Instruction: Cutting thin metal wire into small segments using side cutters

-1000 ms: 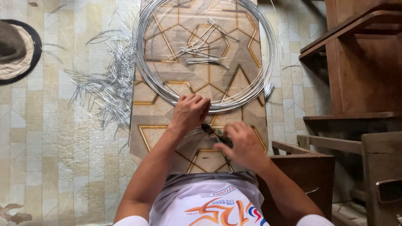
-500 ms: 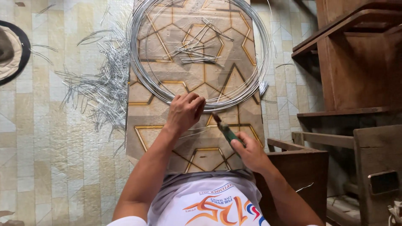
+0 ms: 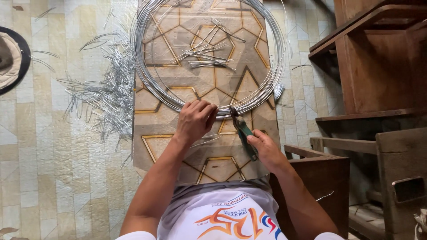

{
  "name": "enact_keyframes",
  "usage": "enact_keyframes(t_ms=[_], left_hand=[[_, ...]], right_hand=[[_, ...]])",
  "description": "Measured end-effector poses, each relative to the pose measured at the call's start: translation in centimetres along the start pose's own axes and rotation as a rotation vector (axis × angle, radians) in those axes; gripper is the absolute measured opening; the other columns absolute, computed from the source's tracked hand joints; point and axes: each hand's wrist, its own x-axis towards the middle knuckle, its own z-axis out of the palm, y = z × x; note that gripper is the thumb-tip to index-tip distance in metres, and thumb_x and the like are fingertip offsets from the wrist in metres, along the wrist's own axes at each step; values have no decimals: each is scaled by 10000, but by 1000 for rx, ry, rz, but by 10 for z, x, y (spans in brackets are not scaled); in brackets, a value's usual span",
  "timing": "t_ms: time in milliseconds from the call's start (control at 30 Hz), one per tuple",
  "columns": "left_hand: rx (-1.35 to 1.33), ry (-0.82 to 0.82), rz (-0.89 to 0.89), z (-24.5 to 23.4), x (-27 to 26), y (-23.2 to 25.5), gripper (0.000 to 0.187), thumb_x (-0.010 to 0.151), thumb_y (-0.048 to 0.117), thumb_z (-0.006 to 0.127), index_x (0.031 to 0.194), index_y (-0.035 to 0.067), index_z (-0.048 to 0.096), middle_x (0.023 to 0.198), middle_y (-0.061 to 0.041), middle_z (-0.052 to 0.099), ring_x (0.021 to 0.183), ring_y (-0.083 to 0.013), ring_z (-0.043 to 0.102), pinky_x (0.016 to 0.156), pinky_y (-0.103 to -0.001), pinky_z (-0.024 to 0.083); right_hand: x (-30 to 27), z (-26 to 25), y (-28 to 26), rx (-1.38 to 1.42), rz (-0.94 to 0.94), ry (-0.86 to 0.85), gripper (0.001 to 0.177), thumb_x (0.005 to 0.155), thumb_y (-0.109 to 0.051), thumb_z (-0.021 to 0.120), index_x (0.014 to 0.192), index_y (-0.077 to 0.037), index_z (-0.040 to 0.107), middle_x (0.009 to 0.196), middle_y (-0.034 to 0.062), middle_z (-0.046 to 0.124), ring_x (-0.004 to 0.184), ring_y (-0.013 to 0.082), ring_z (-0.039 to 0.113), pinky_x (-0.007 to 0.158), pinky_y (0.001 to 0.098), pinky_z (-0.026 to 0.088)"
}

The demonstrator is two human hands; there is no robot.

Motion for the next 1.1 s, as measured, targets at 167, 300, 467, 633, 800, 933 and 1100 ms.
enact_keyframes(t_ms=[167, 300, 467, 633, 800, 933, 1100], left_hand=[[-27, -2, -10, -6, 2, 3, 66, 892, 240, 714, 933, 218, 668, 799, 15, 593, 715, -209, 632, 670, -318, 480], [-39, 3, -22, -10, 3, 4, 61, 895, 234, 715, 918, 213, 663, 794, 15, 593, 716, -209, 632, 664, -320, 476], [-26, 12, -30, -13, 4, 1, 41, 912, 242, 697, 913, 215, 666, 785, 21, 592, 703, -203, 628, 667, -315, 481], [-29, 15, -37, -11, 1, -1, 48, 915, 244, 693, 911, 204, 666, 785, 14, 597, 703, -211, 636, 662, -326, 486], [-17, 2, -29, -3, -4, -3, 45, 920, 264, 680, 915, 222, 665, 788, 23, 590, 716, -199, 630, 649, -319, 469], [-28, -17, -24, -4, -4, 2, 65, 917, 264, 683, 905, 204, 663, 797, 13, 608, 723, -205, 641, 640, -317, 465], [-15, -42, 3, -8, -2, 8, 42, 881, 237, 699, 905, 217, 671, 793, 14, 603, 730, -201, 643, 635, -318, 463]], right_hand=[[2, 2, -6, -171, 28, 49, 289, 1020, -352, 599, 881, -119, 699, 661, 29, 593, 660, 150, 509, 611, 298, 421], [4, 7, 2, -180, 19, 74, 312, 1020, -351, 608, 832, -116, 690, 619, 39, 592, 614, 137, 490, 549, 286, 402], [2, 11, -11, -274, 71, 106, 299, 1001, -393, 622, 858, -147, 715, 639, 52, 603, 628, 164, 521, 560, 306, 424], [2, 13, -23, -305, 36, 81, 278, 1015, -353, 613, 872, -131, 699, 641, 43, 556, 629, 171, 516, 521, 301, 418], [11, 4, 4, -278, 126, 53, 317, 1002, -388, 611, 1216, -154, 620, 975, 95, 711, 817, 192, 597, 578, 321, 548], [9, 9, -17, -230, 79, 36, 385, 1026, -302, 579, 1337, -76, 597, 1114, 179, 708, 999, 245, 605, 765, 415, 579], [4, 26, -65, -554, 283, 33, 593, 865, -726, 663, 890, -137, 729, 678, 104, 667, 712, 256, 664, 699, 413, 533]])
